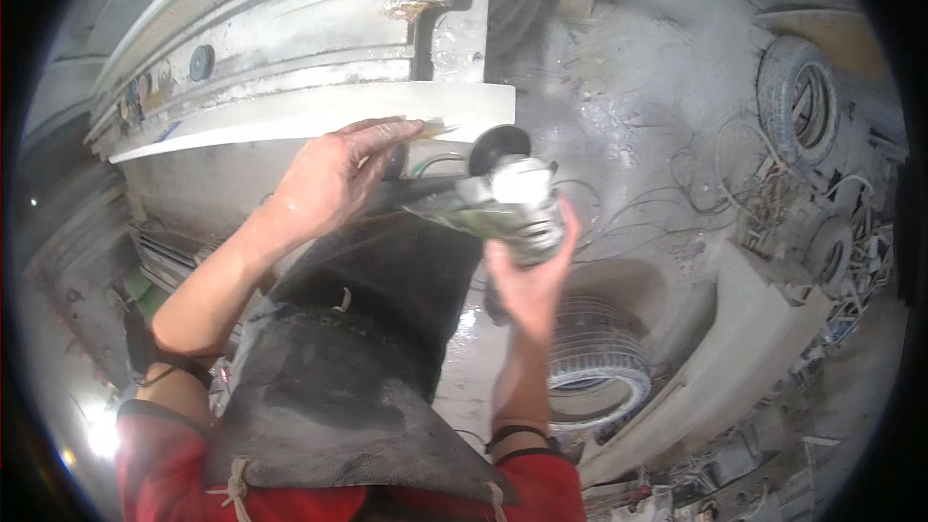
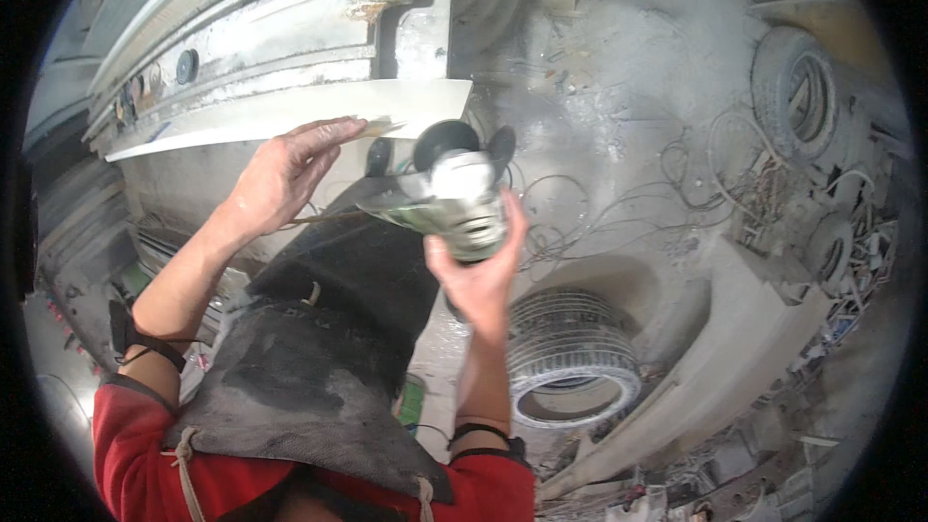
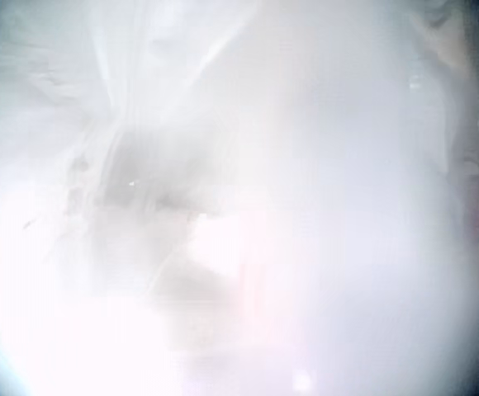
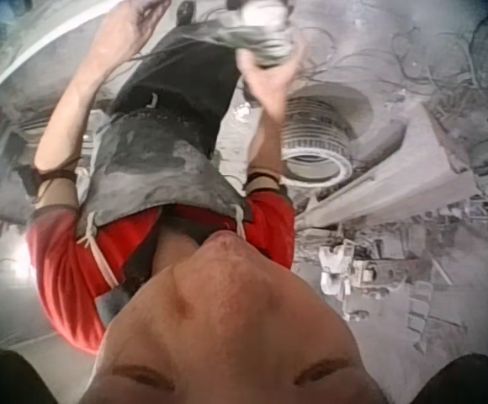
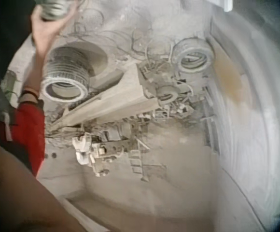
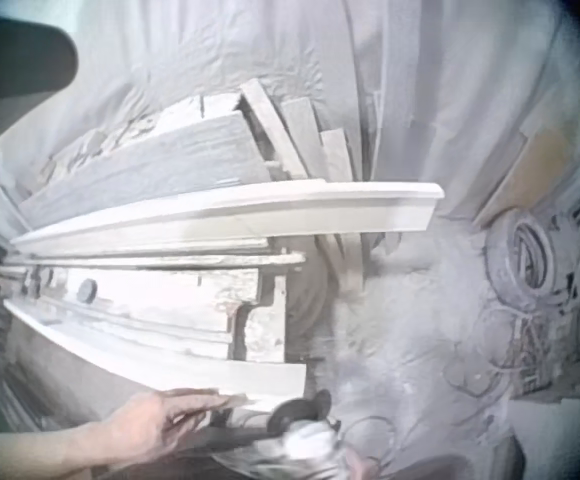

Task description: Grinding and polishing the edge of a stone slab using a handheld angle grinder.

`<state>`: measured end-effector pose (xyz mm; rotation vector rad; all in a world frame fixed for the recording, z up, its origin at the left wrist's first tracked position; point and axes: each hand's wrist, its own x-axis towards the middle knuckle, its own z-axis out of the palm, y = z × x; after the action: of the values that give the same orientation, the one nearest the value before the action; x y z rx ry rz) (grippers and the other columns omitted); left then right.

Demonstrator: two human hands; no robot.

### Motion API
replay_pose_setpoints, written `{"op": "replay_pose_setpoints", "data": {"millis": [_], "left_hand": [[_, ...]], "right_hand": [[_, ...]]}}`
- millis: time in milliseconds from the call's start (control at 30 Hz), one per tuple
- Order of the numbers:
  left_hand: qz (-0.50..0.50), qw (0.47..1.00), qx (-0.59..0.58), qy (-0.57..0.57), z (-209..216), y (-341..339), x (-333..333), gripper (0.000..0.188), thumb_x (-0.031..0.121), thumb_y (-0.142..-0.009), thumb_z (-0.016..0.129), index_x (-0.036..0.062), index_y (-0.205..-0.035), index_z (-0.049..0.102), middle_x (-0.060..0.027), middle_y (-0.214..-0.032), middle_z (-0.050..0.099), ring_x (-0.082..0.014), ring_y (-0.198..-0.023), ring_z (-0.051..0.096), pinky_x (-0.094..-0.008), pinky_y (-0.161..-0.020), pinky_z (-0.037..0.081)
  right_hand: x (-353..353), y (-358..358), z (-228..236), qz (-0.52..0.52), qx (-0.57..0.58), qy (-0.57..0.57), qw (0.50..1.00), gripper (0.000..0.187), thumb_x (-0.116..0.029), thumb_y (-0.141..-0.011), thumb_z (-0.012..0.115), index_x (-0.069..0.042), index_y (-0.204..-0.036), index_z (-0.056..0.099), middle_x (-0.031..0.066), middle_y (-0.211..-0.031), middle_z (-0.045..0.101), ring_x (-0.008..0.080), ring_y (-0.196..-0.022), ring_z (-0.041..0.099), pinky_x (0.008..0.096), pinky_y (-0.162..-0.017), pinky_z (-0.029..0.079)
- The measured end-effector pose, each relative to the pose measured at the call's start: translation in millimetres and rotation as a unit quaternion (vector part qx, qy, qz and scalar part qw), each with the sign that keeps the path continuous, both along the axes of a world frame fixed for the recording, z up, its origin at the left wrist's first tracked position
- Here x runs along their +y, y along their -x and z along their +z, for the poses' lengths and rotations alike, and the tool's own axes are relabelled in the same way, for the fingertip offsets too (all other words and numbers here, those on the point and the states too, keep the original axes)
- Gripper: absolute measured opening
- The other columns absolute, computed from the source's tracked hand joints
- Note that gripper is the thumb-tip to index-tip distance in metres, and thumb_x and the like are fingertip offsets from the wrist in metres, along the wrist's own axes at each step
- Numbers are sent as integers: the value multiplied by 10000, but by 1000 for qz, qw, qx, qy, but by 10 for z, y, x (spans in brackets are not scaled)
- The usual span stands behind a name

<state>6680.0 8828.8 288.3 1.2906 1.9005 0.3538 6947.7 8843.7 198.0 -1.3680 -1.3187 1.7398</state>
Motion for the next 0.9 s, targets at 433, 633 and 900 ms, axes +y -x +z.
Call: {"op": "replay_pose_setpoints", "data": {"millis": [433, 633, 900], "left_hand": [[-7, 1000, 5, 17, 4, -229, 39, 340, 6, -936, 562, 74, -1262, 630, -196, -1257, 633, -369, -1123, 633, -402, -966, 521], [-6, 1000, 17, 24, -3, -207, 33, 342, 22, -950, 556, 82, -1280, 622, -193, -1261, 632, -360, -1140, 626, -399, -971, 517], [-19, 999, 36, 17, 39, -201, 30, 328, 1, -947, 538, 54, -1256, 635, -202, -1242, 635, -345, -1137, 624, -379, -961, 491]], "right_hand": [[648, -538, -660, 2, 245, 395, 886, 675, -378, -788, 753, 30, -1258, 491, 187, -966, 661, 283, -752, 699, 385, -617, 611], [601, -462, -730, -11, 241, 405, 882, 662, -538, -809, 672, 6, -1171, 571, 190, -889, 682, 285, -661, 687, 395, -597, 598], [32, 153, 180, 23, -68, -123, 990, 936, -249, -647, 897, -34, -1401, 386, 204, -1104, 663, 329, -961, 698, 418, -837, 574]]}}
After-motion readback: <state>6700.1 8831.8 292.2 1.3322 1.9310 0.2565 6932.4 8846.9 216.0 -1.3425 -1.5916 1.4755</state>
